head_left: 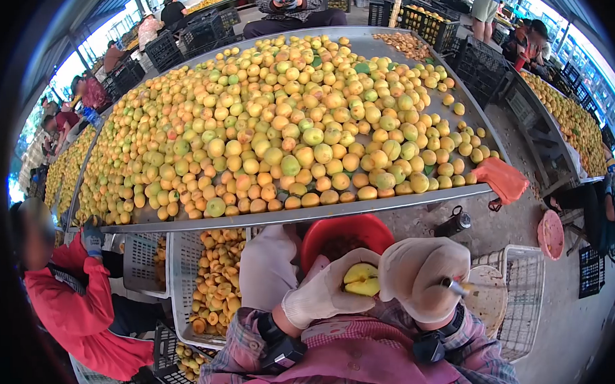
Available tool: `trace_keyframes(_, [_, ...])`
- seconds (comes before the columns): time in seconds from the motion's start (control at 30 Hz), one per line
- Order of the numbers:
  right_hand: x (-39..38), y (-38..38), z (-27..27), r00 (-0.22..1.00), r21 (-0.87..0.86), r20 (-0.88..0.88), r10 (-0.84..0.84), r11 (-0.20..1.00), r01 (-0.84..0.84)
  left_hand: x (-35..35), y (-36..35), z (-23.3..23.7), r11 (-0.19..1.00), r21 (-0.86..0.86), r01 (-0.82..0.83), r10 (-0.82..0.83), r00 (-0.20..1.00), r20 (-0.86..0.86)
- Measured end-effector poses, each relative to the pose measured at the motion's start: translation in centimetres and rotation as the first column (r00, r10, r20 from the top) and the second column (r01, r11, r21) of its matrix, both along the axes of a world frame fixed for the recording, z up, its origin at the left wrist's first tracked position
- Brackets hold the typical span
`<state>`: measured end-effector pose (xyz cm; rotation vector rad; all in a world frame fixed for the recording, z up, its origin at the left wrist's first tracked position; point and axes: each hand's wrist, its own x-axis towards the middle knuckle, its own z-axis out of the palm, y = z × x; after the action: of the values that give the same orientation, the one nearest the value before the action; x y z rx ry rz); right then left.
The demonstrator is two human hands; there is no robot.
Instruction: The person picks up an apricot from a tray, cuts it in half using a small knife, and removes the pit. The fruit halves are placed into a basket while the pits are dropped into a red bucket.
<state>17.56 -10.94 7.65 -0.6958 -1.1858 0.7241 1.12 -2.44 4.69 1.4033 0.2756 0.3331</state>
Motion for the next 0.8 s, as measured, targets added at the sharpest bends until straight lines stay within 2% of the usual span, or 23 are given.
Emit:
trace_keyframes(0.03, [-0.1,-0.1,0.0,0.994,-0.070,0.008,-0.107,0.992,0.107,0.0,0.1,-0.4,1.000,0.006,0.003,-0.003,1.000,0.028])
trace_keyframes(0.07, [-0.5,0.1,0.6,0.983,-0.093,-0.170,-0.066,0.994,0.050,0.0,0.1,-0.7,1.000,0.011,0.007,-0.008,0.998,0.056])
trace_keyframes(0.1, [-0.8,0.3,1.1,0.983,-0.094,-0.172,-0.066,0.994,0.051,-0.1,0.1,-0.8,1.000,0.010,0.008,-0.008,0.998,0.055])
trace_keyframes(0.13, [-0.9,0.4,1.5,0.948,-0.058,-0.316,0.030,0.997,-0.051,-0.3,0.2,-0.8,0.959,-0.260,0.112,-0.082,0.989,0.123])
trace_keyframes(0.17, [-1.0,0.5,1.7,0.884,-0.008,-0.450,0.126,0.989,-0.145,-0.5,0.4,-0.8,0.836,-0.500,0.224,-0.135,0.969,0.208])
trace_keyframes(0.23, [-1.1,0.4,1.6,0.877,-0.015,-0.470,0.101,0.992,-0.122,-0.7,0.8,-2.5,0.850,-0.484,0.210,-0.133,0.973,0.189])
trace_keyframes(0.3, [-0.8,0.6,1.3,0.969,-0.064,-0.243,0.047,0.996,-0.065,-0.8,0.5,-3.3,0.864,-0.465,0.193,-0.127,0.977,0.170])
trace_keyframes(0.33, [-0.6,0.6,1.1,0.968,-0.064,-0.245,0.046,0.996,-0.063,-0.7,0.3,-3.4,0.982,0.185,-0.045,0.018,0.989,0.146])
trace_keyframes(0.37, [-0.4,0.6,0.8,0.985,-0.046,-0.159,0.064,0.996,-0.072,-0.7,0.1,-3.5,0.617,0.744,-0.259,0.143,0.966,0.217])
trace_keyframes(0.4, [-0.3,0.6,0.7,0.994,-0.030,-0.073,0.081,0.996,-0.083,-0.7,0.0,-4.0,0.619,0.743,-0.255,0.142,0.967,0.213])
trace_keyframes(0.43, [-0.3,0.6,0.8,0.994,-0.032,-0.077,0.078,0.996,-0.081,-0.7,0.1,-4.6,0.474,0.820,-0.322,0.173,0.947,0.272])
trace_keyframes(0.47, [-0.3,0.9,1.0,0.997,-0.007,0.072,0.038,0.999,-0.037,-0.7,0.0,-5.0,0.313,0.870,-0.382,0.192,0.922,0.336])
trace_keyframes(0.5, [-0.3,1.1,1.3,0.976,0.025,0.220,-0.006,1.000,0.001,-0.7,-0.2,-5.0,0.312,0.871,-0.380,0.191,0.923,0.334])
trace_keyframes(0.53, [-0.1,1.4,1.7,0.950,0.064,0.309,-0.040,0.998,0.021,-0.8,-0.4,-4.6,0.374,0.858,-0.351,0.235,0.931,0.278])
trace_keyframes(0.57, [-0.1,1.5,1.6,0.951,0.066,0.306,-0.041,0.998,0.021,-0.8,-0.7,-4.0,0.436,0.840,-0.324,0.275,0.936,0.218])
trace_keyframes(0.6, [-0.1,1.6,1.4,0.955,0.041,0.297,0.006,0.999,-0.020,-0.6,-0.9,-3.0,0.435,0.841,-0.321,0.275,0.937,0.215])
trace_keyframes(0.67, [0.2,2.0,1.6,0.960,-0.007,0.270,0.076,0.997,-0.076,-0.1,-1.2,-0.7,0.707,0.648,-0.283,0.281,0.953,0.110])
trace_keyframes(0.7, [0.1,1.8,0.7,0.990,-0.106,0.092,0.110,0.989,-0.100,-0.1,-1.3,-1.0,0.710,0.647,-0.279,0.279,0.955,0.105])
trace_keyframes(0.77, [0.5,2.1,0.6,0.980,-0.105,0.160,0.120,0.989,-0.104,0.1,-1.3,-1.7,0.824,0.517,-0.232,0.264,0.964,0.012])
trace_keyframes(0.8, [0.5,2.1,0.3,0.980,-0.105,0.159,0.117,0.989,-0.101,0.2,-1.0,-1.5,0.824,0.518,-0.229,0.261,0.965,0.011])
